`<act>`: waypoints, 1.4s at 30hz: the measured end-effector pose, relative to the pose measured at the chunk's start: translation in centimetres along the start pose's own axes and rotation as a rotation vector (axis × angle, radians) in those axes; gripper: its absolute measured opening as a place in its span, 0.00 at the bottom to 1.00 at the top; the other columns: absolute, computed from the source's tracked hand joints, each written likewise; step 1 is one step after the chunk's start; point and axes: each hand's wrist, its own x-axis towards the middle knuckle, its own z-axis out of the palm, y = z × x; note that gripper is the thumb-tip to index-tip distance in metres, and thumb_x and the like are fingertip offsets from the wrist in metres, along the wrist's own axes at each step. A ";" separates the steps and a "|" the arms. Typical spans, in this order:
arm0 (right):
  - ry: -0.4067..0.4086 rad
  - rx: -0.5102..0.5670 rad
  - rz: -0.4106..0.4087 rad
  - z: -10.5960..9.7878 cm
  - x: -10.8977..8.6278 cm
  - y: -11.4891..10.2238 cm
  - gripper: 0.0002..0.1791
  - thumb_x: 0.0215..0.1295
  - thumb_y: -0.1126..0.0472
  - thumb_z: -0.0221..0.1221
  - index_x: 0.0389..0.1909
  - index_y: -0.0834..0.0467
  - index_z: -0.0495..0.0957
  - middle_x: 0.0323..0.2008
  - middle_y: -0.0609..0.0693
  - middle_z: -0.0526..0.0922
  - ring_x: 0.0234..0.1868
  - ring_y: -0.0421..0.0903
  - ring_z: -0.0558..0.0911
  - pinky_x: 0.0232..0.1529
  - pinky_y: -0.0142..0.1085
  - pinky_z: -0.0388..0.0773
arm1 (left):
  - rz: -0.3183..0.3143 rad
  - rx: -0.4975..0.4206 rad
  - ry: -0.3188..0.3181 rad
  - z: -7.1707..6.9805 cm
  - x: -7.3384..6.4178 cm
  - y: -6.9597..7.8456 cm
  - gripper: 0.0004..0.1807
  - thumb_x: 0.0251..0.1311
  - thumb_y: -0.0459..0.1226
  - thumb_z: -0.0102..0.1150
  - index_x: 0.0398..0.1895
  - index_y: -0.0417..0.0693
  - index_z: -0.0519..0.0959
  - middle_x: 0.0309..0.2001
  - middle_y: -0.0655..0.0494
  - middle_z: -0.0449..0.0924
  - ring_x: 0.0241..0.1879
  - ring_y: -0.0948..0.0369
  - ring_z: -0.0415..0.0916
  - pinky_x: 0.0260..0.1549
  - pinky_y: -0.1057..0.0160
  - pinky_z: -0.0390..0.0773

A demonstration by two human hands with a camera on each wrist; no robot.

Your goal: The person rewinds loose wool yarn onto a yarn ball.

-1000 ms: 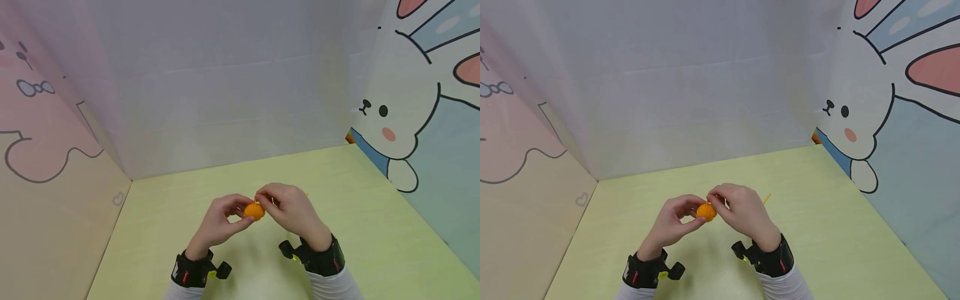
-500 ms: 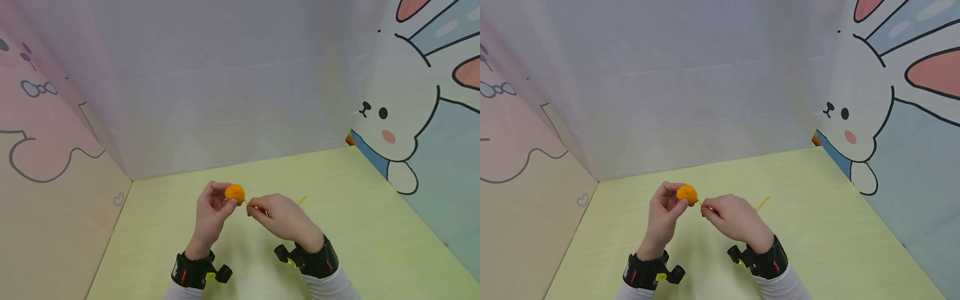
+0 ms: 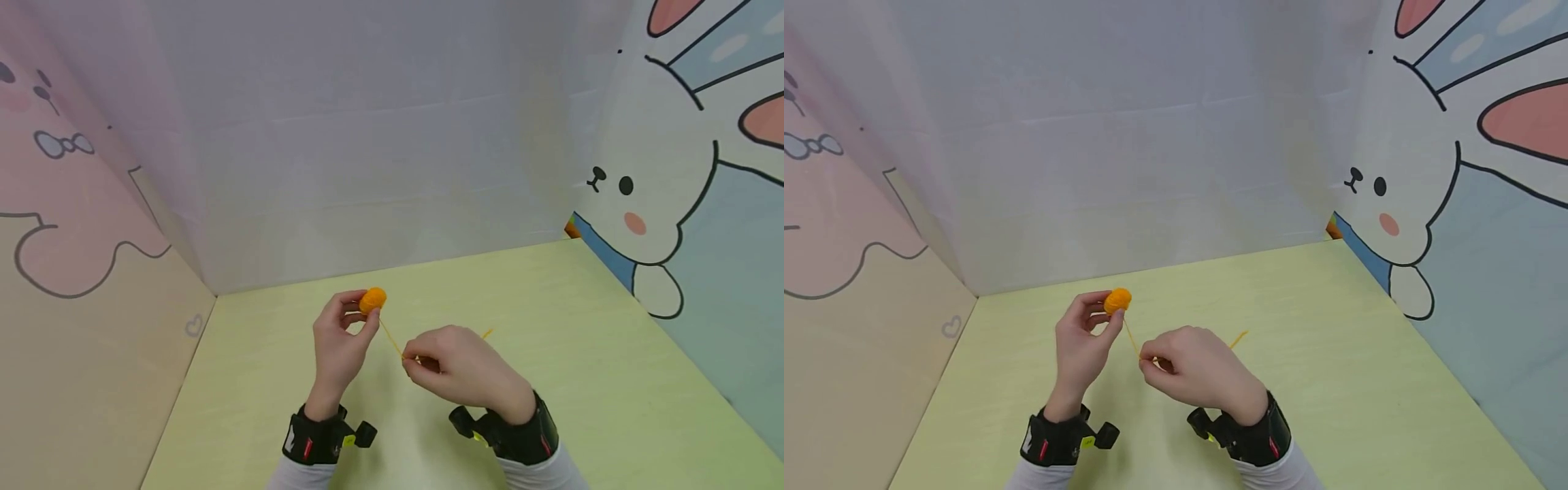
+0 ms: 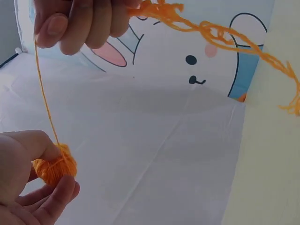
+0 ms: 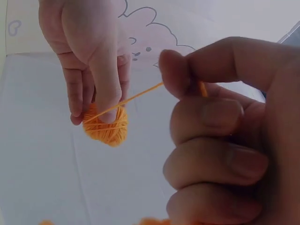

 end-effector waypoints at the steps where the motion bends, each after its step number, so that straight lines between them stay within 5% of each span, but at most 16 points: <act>1: 0.025 0.004 -0.023 -0.1 -0.1 0.0 0.12 0.66 0.62 0.57 0.25 0.43 0.76 0.18 0.33 0.66 0.18 0.30 0.64 0.19 0.23 0.62 | 0.022 0.028 -0.024 0.1 0.0 0.1 0.19 0.52 0.20 0.67 0.49 0.30 0.77 0.44 0.40 0.80 0.39 0.54 0.78 0.37 0.60 0.86; 5: 0.136 0.011 -0.078 -0.6 -0.4 0.5 0.08 0.65 0.63 0.59 0.30 0.46 0.80 0.21 0.34 0.72 0.21 0.30 0.67 0.20 0.24 0.67 | 0.072 0.095 -0.136 0.4 -0.2 -0.5 0.20 0.53 0.22 0.67 0.51 0.33 0.77 0.45 0.44 0.80 0.40 0.56 0.78 0.36 0.51 0.86; 11: 0.279 0.013 -0.039 -1.2 -0.6 1.6 0.05 0.65 0.64 0.61 0.38 0.52 0.84 0.27 0.39 0.79 0.21 0.33 0.67 0.19 0.28 0.70 | 0.157 0.092 -0.360 0.8 -0.7 -3.0 0.21 0.56 0.28 0.68 0.54 0.46 0.78 0.48 0.54 0.79 0.45 0.62 0.77 0.40 0.61 0.86; 16: 0.331 0.017 0.009 -1.6 -0.6 2.3 0.05 0.66 0.65 0.61 0.38 0.53 0.84 0.28 0.41 0.81 0.19 0.34 0.65 0.17 0.30 0.69 | 0.260 0.031 -0.542 0.9 -0.9 -3.0 0.20 0.57 0.30 0.68 0.53 0.48 0.78 0.48 0.56 0.79 0.47 0.63 0.77 0.41 0.67 0.84; 21: 0.338 -0.001 0.098 -1.4 -0.2 3.5 0.05 0.69 0.62 0.59 0.36 0.50 0.83 0.23 0.39 0.76 0.18 0.36 0.64 0.17 0.32 0.66 | 0.246 -0.143 -0.637 0.9 -1.2 -1.9 0.22 0.54 0.26 0.68 0.52 0.46 0.77 0.49 0.53 0.79 0.47 0.61 0.77 0.41 0.63 0.85; 25: 0.224 -0.007 0.218 -0.9 -0.2 3.9 0.06 0.72 0.56 0.58 0.36 0.47 0.83 0.19 0.37 0.72 0.17 0.37 0.64 0.18 0.32 0.65 | 0.224 -0.311 -0.608 0.8 -1.3 -1.2 0.23 0.53 0.21 0.66 0.53 0.39 0.75 0.49 0.45 0.78 0.46 0.54 0.78 0.39 0.56 0.86; 28: 0.094 0.014 0.290 -0.6 -0.2 3.8 0.08 0.74 0.53 0.56 0.39 0.46 0.84 0.19 0.36 0.72 0.17 0.38 0.64 0.18 0.31 0.65 | 0.190 -0.401 -0.530 0.6 -1.2 -1.0 0.23 0.55 0.20 0.64 0.55 0.34 0.73 0.50 0.41 0.77 0.47 0.50 0.78 0.40 0.56 0.86; 33: -0.030 0.020 0.342 -0.1 0.0 3.5 0.10 0.75 0.49 0.54 0.42 0.45 0.83 0.17 0.37 0.70 0.16 0.38 0.64 0.19 0.31 0.65 | 0.066 -0.510 -0.401 0.1 -1.1 -0.9 0.21 0.59 0.21 0.62 0.56 0.30 0.71 0.51 0.39 0.75 0.49 0.45 0.77 0.42 0.60 0.85; 39: -0.088 0.002 0.307 0.3 0.0 3.0 0.09 0.74 0.51 0.54 0.35 0.41 0.82 0.16 0.36 0.69 0.15 0.35 0.65 0.20 0.32 0.71 | -0.121 -0.456 -0.265 0.1 -1.1 -0.9 0.19 0.59 0.24 0.63 0.54 0.33 0.72 0.50 0.40 0.78 0.42 0.45 0.81 0.41 0.59 0.85; 42: -0.122 -0.004 0.284 0.5 0.1 2.6 0.10 0.74 0.52 0.54 0.33 0.40 0.81 0.18 0.34 0.72 0.17 0.34 0.67 0.22 0.31 0.73 | -0.163 -0.403 -0.194 0.2 -1.1 -1.2 0.18 0.59 0.25 0.64 0.52 0.34 0.73 0.48 0.39 0.79 0.39 0.45 0.82 0.40 0.59 0.86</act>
